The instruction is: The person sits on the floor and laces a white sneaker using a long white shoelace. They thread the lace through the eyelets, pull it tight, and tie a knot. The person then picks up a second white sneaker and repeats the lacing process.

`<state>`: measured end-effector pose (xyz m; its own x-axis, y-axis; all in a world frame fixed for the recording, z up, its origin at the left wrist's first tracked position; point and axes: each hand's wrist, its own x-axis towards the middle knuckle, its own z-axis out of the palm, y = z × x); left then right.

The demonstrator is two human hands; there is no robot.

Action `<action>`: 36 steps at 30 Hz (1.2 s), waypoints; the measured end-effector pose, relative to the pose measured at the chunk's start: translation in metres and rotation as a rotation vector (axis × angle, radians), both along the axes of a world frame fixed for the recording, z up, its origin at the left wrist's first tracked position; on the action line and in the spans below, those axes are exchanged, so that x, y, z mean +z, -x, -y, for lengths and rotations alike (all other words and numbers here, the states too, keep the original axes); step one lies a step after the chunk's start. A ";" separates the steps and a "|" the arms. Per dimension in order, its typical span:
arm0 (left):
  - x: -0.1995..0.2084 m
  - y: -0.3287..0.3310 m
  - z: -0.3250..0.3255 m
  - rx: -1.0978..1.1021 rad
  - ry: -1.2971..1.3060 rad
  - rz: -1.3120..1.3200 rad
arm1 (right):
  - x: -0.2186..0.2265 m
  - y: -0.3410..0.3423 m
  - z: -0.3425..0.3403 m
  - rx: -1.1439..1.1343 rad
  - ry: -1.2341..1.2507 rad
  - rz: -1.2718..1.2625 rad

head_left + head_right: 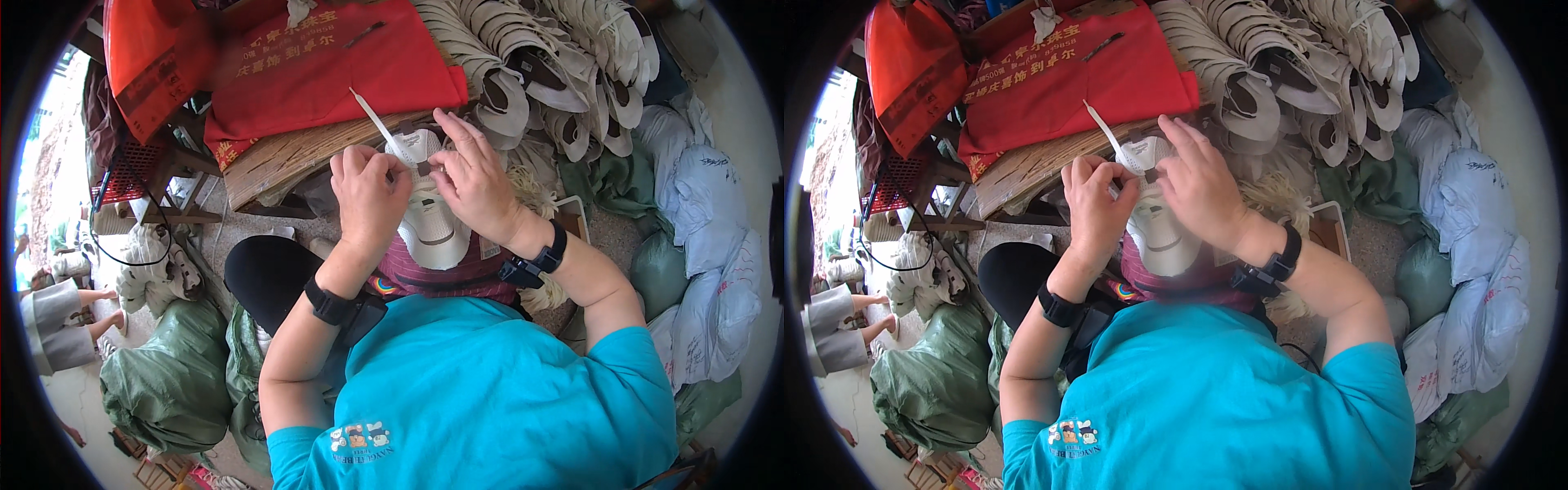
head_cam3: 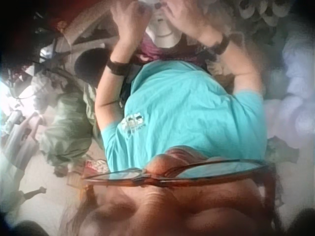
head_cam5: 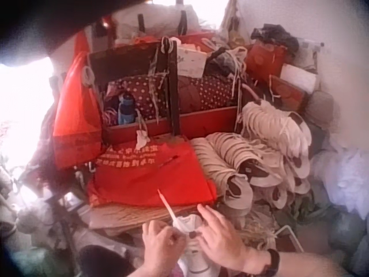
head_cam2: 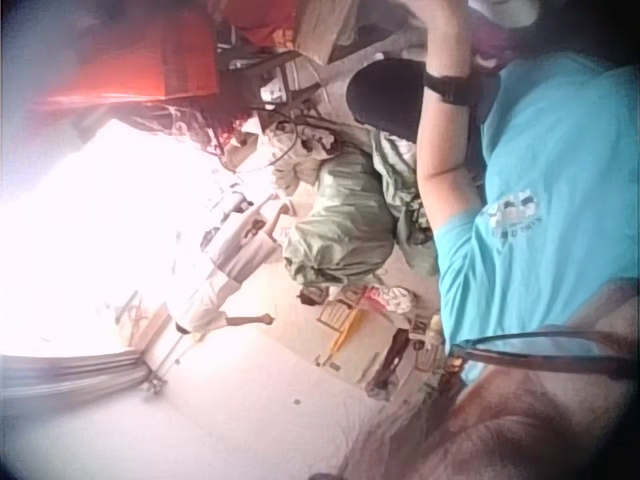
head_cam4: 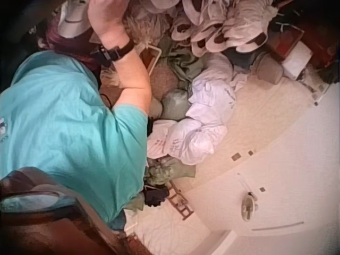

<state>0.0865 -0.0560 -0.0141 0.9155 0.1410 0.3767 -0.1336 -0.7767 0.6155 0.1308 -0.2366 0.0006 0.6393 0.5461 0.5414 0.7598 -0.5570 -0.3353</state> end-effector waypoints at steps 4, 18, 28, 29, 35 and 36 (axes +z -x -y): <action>-0.008 -0.002 0.008 0.001 0.061 -0.034 | -0.010 -0.004 0.004 0.018 -0.099 -0.132; -0.047 0.043 -0.043 -0.121 0.639 -0.220 | 0.025 -0.035 0.020 0.059 -0.650 -0.712; -0.008 0.020 -0.018 -0.248 0.370 -0.112 | 0.018 -0.025 -0.013 0.208 -1.024 -1.536; -0.005 0.017 -0.018 -0.258 0.333 -0.102 | 0.018 -0.025 -0.014 0.172 -1.027 -1.545; 0.003 0.019 -0.027 -0.359 0.684 -0.377 | 0.024 -0.039 0.025 0.061 -0.964 -1.418; -0.003 0.018 -0.031 -0.389 0.796 -0.477 | 0.028 -0.040 0.035 0.019 -0.968 -1.397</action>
